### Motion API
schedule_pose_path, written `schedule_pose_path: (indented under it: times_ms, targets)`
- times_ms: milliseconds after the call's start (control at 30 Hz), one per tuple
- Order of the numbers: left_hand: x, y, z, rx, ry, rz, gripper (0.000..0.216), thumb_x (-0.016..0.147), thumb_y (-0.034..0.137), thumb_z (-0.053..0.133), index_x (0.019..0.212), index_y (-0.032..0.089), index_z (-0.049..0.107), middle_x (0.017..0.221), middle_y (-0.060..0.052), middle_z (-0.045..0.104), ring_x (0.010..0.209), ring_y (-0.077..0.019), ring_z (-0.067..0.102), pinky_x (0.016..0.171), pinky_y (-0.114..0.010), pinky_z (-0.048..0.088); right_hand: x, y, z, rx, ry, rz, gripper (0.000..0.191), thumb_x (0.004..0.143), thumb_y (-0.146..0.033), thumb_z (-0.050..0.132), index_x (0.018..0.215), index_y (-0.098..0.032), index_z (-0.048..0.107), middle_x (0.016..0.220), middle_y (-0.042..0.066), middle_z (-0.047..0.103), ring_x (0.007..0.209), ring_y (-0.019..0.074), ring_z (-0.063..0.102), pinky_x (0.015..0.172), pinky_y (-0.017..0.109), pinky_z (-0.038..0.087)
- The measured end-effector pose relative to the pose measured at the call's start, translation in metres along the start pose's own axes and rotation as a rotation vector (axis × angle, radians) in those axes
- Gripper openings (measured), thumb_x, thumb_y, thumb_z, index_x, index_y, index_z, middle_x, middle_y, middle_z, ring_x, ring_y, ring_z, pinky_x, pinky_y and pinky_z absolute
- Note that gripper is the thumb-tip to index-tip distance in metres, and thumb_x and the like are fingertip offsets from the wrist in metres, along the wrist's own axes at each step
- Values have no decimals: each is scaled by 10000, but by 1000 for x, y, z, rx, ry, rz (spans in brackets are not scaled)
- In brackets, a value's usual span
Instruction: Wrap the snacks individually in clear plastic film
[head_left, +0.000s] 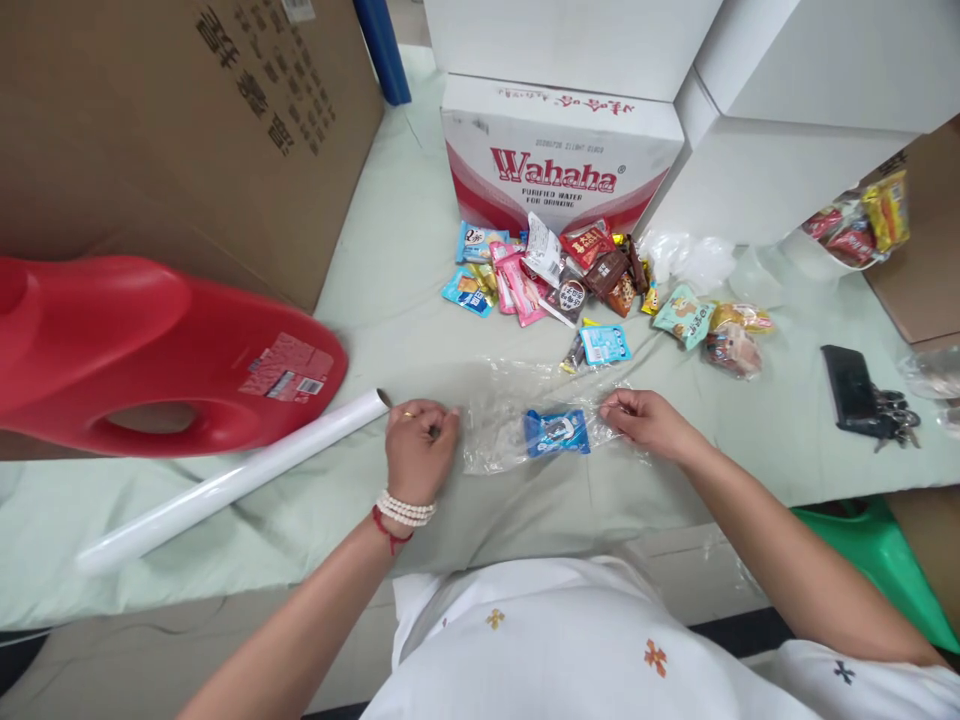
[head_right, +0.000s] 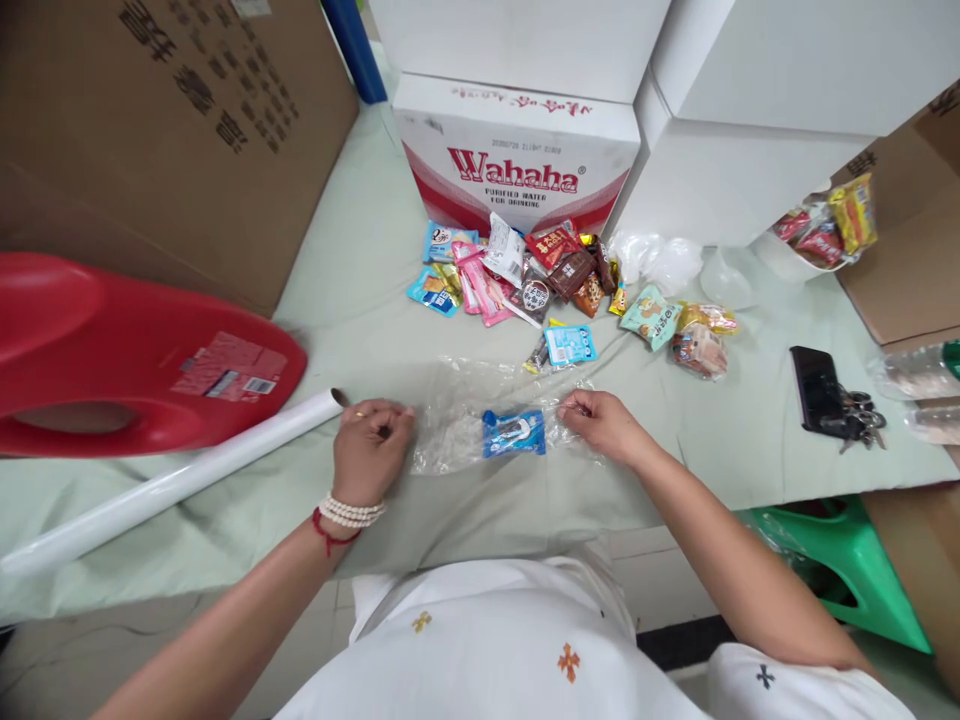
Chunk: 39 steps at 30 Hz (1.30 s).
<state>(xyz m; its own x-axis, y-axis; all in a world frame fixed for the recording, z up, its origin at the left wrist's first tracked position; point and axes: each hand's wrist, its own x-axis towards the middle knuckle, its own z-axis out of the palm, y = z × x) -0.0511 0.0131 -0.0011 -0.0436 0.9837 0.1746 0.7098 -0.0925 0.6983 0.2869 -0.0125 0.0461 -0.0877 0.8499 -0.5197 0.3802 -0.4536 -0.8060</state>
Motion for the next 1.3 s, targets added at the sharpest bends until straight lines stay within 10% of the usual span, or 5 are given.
schedule_pose_path:
  times_ms: [233,367,700,1000,1300]
  targets:
    - [-15,30,-19,-111,-123,209,558,976,602,444,1346,199,551,1247,-114,700,1258,-285,580,1181,-530,321,2,-11,-1,-92,15,6,361,810,-544,647,836,-184,638,586,-58,486,510,104,411,514,243,322]
    - [-13,31,-1,17,-236,190,301,984,455,510,919,233,703,882,-44,747,1043,-262,651,1127,-528,353,6,-5,-5,-86,5,-17,380,807,-556,647,845,-177,647,616,-48,508,526,104,397,515,244,309]
    - [-10,50,-37,171,410,246,180,931,263,582,1058,234,705,1028,-105,682,1095,-305,629,1035,-531,436,2,-3,-6,-333,92,-114,280,864,-454,587,869,-192,685,740,6,651,655,151,531,620,255,385]
    - [-43,95,29,258,-301,615,371,1010,168,477,1338,225,641,1295,-82,736,1197,-249,639,970,-435,422,4,-1,-14,-465,46,-76,309,930,-454,524,915,-185,676,785,29,663,683,172,560,637,272,409]
    - [-34,91,32,347,-338,572,345,994,193,514,1271,285,699,1199,-119,708,1110,-297,588,893,-461,419,51,-60,10,-1109,189,-469,334,997,-365,545,1204,-162,711,1152,156,698,1191,346,485,941,416,401]
